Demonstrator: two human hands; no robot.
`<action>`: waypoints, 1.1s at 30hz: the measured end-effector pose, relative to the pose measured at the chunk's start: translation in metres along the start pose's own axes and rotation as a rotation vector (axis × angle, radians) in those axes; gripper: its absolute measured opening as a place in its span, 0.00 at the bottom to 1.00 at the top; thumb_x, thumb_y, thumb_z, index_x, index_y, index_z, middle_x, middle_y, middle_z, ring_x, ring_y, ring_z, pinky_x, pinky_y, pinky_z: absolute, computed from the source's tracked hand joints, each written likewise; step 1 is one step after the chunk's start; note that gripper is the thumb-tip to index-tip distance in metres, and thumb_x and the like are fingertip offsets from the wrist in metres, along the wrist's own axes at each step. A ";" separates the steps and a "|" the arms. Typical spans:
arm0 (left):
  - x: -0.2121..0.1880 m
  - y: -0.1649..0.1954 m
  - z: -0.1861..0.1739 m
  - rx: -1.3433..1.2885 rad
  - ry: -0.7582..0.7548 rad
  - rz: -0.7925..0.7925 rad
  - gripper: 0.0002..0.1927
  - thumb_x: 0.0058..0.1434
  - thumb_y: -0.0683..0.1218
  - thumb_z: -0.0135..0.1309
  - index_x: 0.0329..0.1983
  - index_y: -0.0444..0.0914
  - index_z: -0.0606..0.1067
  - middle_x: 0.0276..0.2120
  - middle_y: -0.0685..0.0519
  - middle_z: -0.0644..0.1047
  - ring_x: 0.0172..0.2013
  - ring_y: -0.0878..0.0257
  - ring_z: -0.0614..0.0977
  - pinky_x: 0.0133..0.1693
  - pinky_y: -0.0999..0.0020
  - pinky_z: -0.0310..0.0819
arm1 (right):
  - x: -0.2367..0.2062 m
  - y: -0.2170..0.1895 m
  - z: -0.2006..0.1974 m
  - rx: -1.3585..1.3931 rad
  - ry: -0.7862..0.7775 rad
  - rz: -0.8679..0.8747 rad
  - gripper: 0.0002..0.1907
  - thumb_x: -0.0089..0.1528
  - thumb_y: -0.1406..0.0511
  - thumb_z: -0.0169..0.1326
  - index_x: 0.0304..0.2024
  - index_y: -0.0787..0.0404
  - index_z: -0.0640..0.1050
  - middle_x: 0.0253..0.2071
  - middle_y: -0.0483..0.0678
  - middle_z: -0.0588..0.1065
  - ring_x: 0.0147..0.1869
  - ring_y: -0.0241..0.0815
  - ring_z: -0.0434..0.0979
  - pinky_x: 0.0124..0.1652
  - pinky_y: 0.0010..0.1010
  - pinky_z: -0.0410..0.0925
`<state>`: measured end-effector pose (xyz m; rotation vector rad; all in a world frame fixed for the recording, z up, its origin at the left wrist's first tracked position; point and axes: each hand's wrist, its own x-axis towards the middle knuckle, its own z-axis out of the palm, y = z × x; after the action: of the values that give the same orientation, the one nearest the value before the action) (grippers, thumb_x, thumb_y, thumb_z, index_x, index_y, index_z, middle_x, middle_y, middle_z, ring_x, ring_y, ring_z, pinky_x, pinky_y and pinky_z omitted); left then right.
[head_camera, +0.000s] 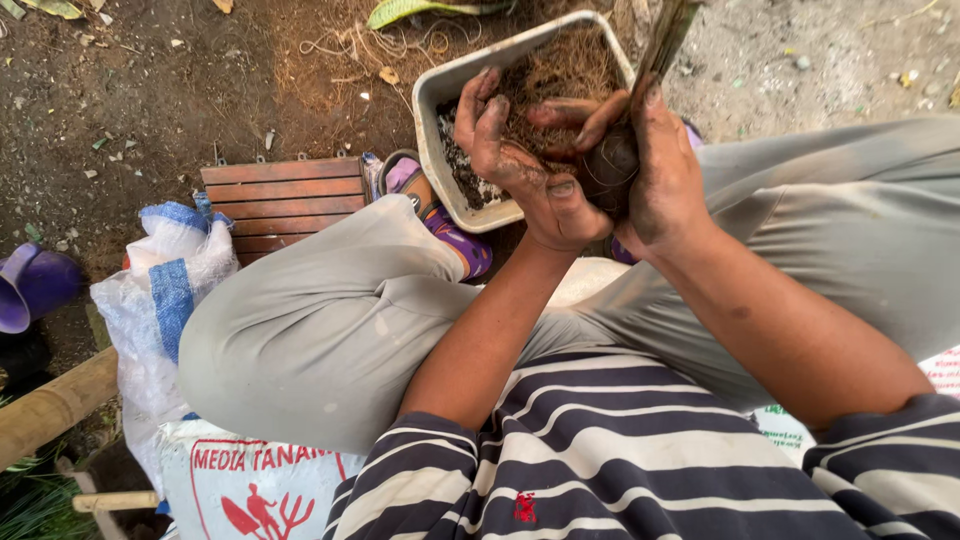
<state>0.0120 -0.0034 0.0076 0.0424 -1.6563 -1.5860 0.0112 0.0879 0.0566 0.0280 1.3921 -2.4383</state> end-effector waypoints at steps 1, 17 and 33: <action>0.003 -0.001 0.003 -0.001 0.008 0.009 0.33 0.74 0.67 0.33 0.74 0.45 0.53 0.69 0.44 0.56 0.66 0.55 0.63 0.70 0.56 0.55 | 0.000 -0.003 0.000 0.039 -0.006 0.011 0.28 0.74 0.46 0.43 0.43 0.65 0.72 0.58 0.65 0.77 0.59 0.53 0.78 0.61 0.42 0.73; 0.000 -0.012 0.005 0.055 -0.101 0.107 0.33 0.71 0.71 0.33 0.72 0.51 0.53 0.71 0.45 0.55 0.67 0.55 0.60 0.69 0.58 0.57 | 0.017 -0.009 -0.018 0.052 0.087 0.037 0.31 0.77 0.44 0.44 0.33 0.62 0.67 0.28 0.55 0.67 0.31 0.49 0.69 0.34 0.38 0.67; -0.001 0.001 0.006 0.077 -0.087 0.069 0.27 0.76 0.61 0.35 0.70 0.43 0.53 0.70 0.42 0.55 0.66 0.54 0.62 0.69 0.57 0.56 | 0.016 -0.007 -0.022 0.127 -0.026 -0.040 0.28 0.76 0.50 0.51 0.29 0.62 0.67 0.30 0.53 0.68 0.35 0.46 0.74 0.38 0.37 0.73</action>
<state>0.0101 0.0020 0.0086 -0.0434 -1.7670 -1.4908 -0.0094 0.1054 0.0483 -0.0018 1.2362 -2.5480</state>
